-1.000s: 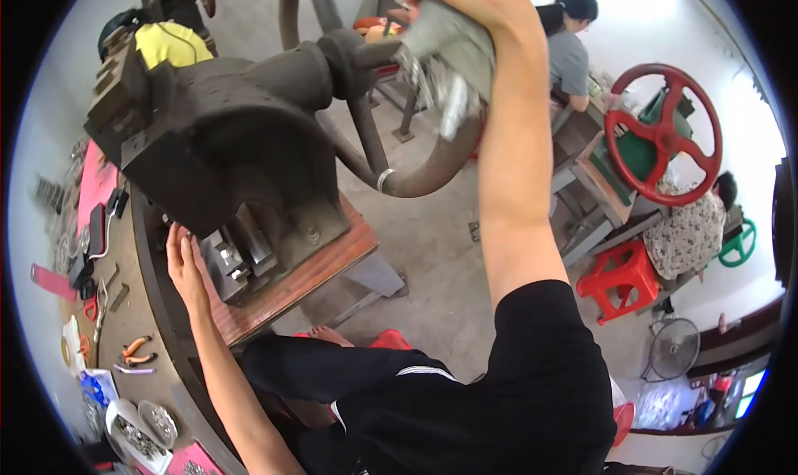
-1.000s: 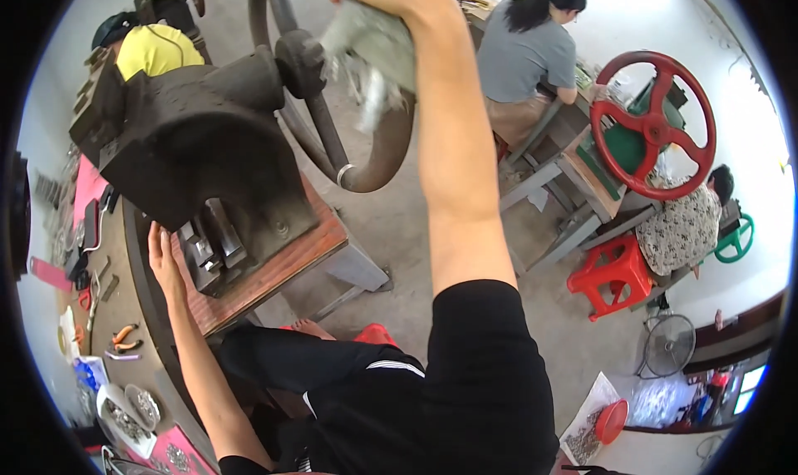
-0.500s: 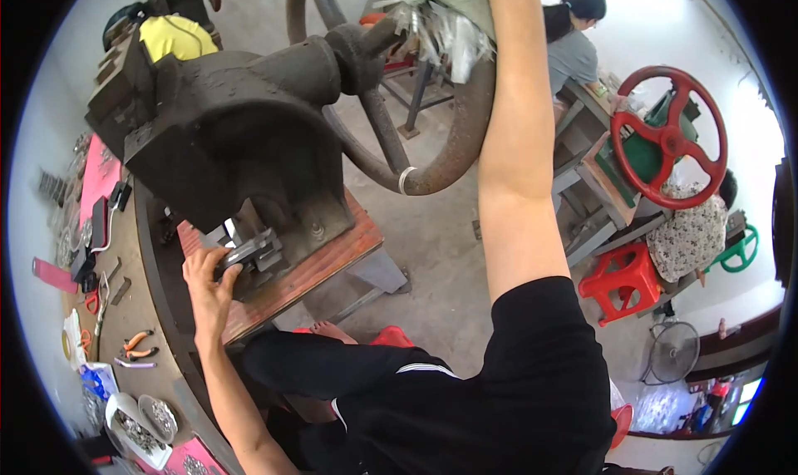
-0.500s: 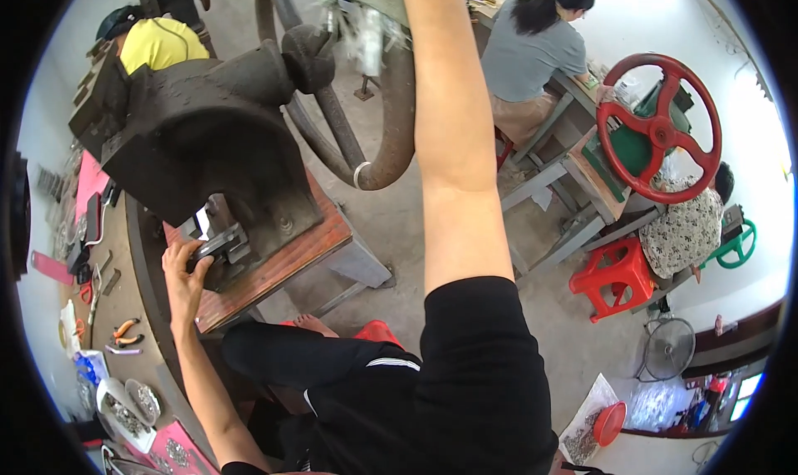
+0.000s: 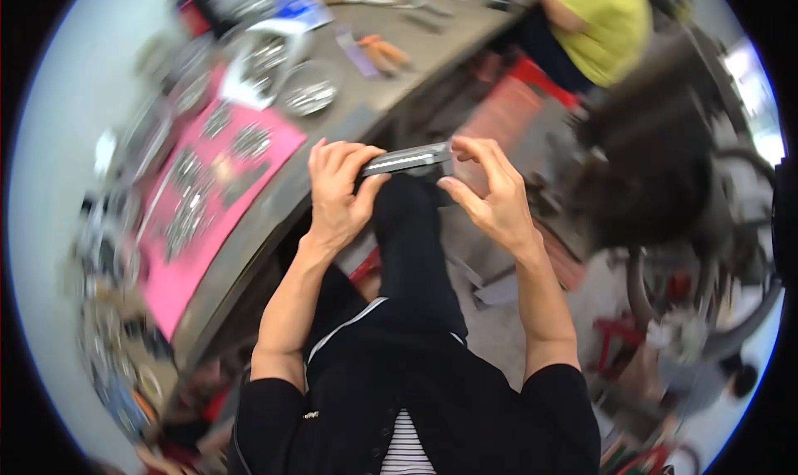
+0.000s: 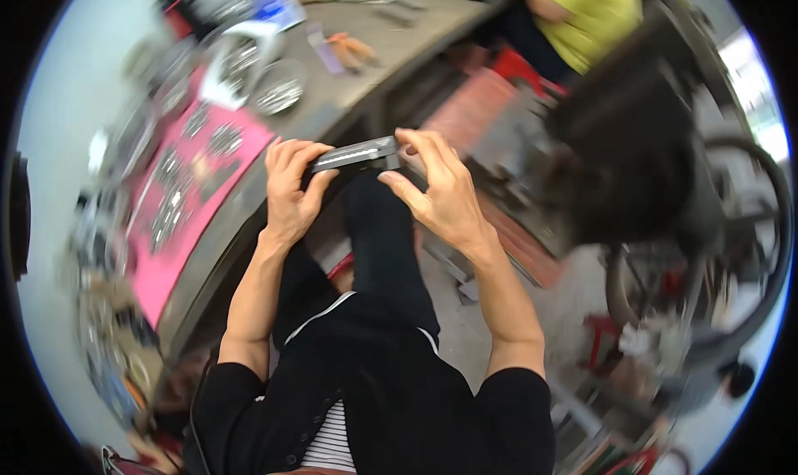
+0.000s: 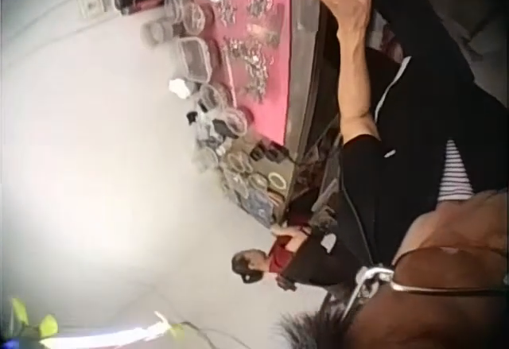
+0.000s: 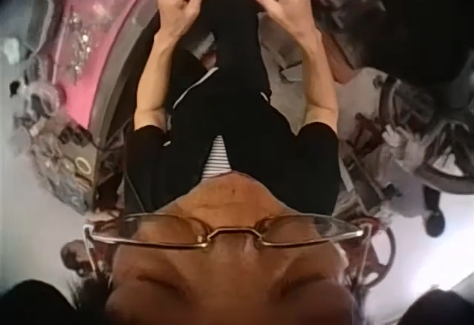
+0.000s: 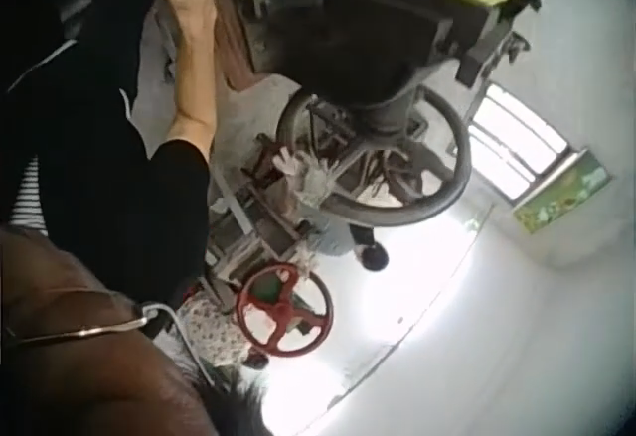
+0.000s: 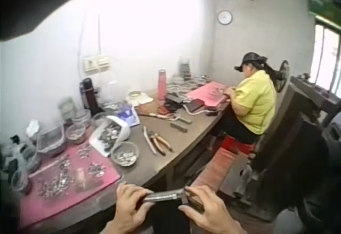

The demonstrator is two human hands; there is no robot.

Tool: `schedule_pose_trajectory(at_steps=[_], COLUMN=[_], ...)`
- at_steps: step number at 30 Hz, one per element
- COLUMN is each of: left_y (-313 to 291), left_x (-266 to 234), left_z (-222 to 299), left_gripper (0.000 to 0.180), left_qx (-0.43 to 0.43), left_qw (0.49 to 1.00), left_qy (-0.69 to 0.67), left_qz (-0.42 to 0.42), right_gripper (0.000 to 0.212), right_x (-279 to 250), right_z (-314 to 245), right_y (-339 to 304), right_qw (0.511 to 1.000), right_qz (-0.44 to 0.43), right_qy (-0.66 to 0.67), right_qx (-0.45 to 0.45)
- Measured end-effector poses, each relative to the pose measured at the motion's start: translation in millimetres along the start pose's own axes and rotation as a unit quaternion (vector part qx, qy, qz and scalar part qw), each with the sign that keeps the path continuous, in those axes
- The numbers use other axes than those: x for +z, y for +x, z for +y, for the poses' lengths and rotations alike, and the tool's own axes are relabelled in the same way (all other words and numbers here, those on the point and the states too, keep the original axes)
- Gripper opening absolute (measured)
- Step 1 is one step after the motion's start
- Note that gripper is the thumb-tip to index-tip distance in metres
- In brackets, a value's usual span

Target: Sorting small metal hardware components into a jig and using a manual press.

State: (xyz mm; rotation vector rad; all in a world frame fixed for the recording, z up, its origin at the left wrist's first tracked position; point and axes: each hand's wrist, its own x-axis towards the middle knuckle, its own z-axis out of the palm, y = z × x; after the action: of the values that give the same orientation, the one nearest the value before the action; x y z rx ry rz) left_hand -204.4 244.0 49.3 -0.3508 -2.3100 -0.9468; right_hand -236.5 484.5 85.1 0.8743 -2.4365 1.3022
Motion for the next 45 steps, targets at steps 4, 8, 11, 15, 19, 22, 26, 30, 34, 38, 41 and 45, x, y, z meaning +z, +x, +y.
schedule_pose_trajectory(at_steps=[4, 8, 11, 15, 19, 22, 26, 30, 34, 38, 41, 45], left_y=[-57.4, -116.1, -147.0, -166.0, -164.5, -160.2, -161.7, -163.3, -167.0, -170.4, -170.5, -171.3], left_x=[-71.6, -115.9, -139.4, -158.8, -169.7, -170.0, -163.3, -155.7, -154.8, -146.0, -146.1, -150.7], left_z=[-22.0, -39.9, -56.1, -74.1, -86.3, -85.2, -93.3, -85.6, -85.2, -90.9, -94.4, -96.1], left_gripper=[0.030, 0.029, 0.028, 0.028, 0.029, 0.029, 0.028, 0.030, 0.041, 0.033, 0.031, 0.031], left_qx=[-0.077, -0.150, -0.193, -0.227, -0.227, -0.250, -0.245, -0.230, -0.224, -0.210, -0.217, -0.233], left_qw=[0.989, 0.968, 0.957, 0.948, 0.951, 0.946, 0.935, 0.927, 0.923, 0.919, 0.921, 0.930], left_qy=[0.112, 0.177, 0.186, 0.192, 0.186, 0.180, 0.217, 0.250, 0.270, 0.278, 0.270, 0.232], left_qz=[0.059, 0.099, 0.111, 0.111, 0.098, 0.102, 0.140, 0.159, 0.158, 0.184, 0.179, 0.166], right_gripper=[0.045, 0.038, 0.035, 0.033, 0.037, 0.046, 0.053, 0.054, 0.052, 0.052, 0.052, 0.052], right_x=[87.9, 166.2, 213.6, 247.6, 264.7, 273.2, 286.3, 292.0, 294.4, 293.2, 292.7, 293.5], right_z=[-26.1, -50.7, -60.5, -66.7, -68.2, -70.3, -70.9, -65.2, -64.7, -62.1, -60.8, -57.6], right_y=[23.7, 27.9, 29.2, 36.6, 44.7, 43.2, 38.1, 37.2, 36.2, 35.4, 36.0, 34.9], right_qw=[0.992, 0.979, 0.973, 0.966, 0.963, 0.965, 0.974, 0.972, 0.969, 0.967, 0.965, 0.964], right_qz=[-0.076, -0.152, -0.152, -0.196, -0.179, -0.155, -0.113, -0.095, -0.096, -0.095, -0.097, -0.098], right_qy=[0.086, 0.101, 0.088, 0.072, 0.062, 0.070, 0.016, 0.006, 0.003, -0.002, -0.009, -0.016], right_qx=[-0.055, -0.086, -0.149, -0.154, -0.193, -0.198, -0.196, -0.216, -0.227, -0.237, -0.244, -0.247])
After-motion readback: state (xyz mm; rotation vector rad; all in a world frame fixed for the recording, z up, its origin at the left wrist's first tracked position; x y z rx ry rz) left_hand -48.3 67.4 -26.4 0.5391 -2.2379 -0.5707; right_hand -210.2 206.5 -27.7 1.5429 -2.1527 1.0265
